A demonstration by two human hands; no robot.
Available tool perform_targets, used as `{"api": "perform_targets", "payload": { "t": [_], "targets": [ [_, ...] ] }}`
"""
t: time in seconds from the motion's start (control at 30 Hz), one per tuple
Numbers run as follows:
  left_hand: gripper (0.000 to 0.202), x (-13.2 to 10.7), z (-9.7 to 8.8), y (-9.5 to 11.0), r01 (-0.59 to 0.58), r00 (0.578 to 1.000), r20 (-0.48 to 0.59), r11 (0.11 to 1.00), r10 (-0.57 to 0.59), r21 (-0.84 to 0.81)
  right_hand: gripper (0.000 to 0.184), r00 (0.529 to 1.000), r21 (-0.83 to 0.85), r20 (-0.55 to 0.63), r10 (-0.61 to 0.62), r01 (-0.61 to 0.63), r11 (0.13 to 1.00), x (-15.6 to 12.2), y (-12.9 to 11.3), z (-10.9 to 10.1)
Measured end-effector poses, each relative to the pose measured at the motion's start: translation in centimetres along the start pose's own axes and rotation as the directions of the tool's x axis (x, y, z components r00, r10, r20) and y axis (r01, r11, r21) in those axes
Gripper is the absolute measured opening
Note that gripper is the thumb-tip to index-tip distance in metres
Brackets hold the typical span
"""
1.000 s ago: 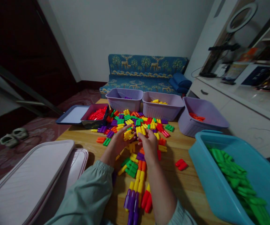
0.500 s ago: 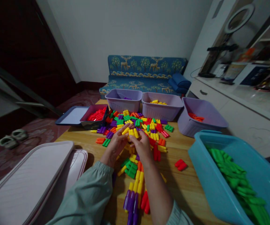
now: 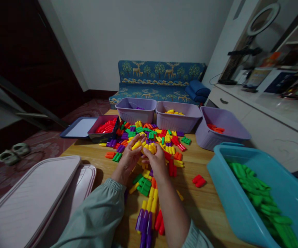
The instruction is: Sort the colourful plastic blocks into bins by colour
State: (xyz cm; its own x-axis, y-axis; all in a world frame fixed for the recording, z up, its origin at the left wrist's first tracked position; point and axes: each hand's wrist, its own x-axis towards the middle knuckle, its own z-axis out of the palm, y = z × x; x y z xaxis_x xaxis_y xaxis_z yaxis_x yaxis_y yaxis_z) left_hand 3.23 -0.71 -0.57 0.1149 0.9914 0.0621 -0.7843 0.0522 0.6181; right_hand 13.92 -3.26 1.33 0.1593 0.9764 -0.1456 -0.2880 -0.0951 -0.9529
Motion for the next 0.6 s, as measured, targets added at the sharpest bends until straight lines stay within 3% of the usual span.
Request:
{"api": "perform_targets", "payload": {
  "t": [0.13, 0.27, 0.37, 0.47, 0.6],
  "targets": [
    [0.067, 0.0, 0.2, 0.1, 0.052, 0.998, -0.017, 0.999, -0.052, 0.012, 0.048, 0.998, -0.081, -0.058, -0.026, 0.021, 0.996, 0.2, 0.0, -0.3],
    [0.04, 0.1, 0.5, 0.8, 0.105, 0.988, -0.104, 0.991, -0.114, -0.088, 0.042, 0.991, -0.006, -0.133, -0.03, 0.03, 1.0, 0.5, -0.2, -0.9],
    [0.048, -0.1, 0.7, 1.2, 0.159, 0.982, -0.077, 0.974, -0.173, -0.161, 0.042, 0.999, 0.054, -0.036, -0.01, 0.012, 0.998, 0.4, -0.2, -0.8],
    [0.058, -0.7, 1.2, 1.3, 0.135, 0.99, -0.025, 0.986, -0.138, -0.098, 0.046, 0.998, 0.003, 0.062, -0.014, 0.014, 1.0, 0.0, 0.0, -0.2],
    [0.06, -1.2, 1.7, 1.0, 0.082, 0.997, -0.009, 0.996, -0.082, -0.019, 0.043, 0.994, -0.026, 0.07, -0.084, 0.086, 0.996, -0.5, 0.4, 0.7]
  ]
}}
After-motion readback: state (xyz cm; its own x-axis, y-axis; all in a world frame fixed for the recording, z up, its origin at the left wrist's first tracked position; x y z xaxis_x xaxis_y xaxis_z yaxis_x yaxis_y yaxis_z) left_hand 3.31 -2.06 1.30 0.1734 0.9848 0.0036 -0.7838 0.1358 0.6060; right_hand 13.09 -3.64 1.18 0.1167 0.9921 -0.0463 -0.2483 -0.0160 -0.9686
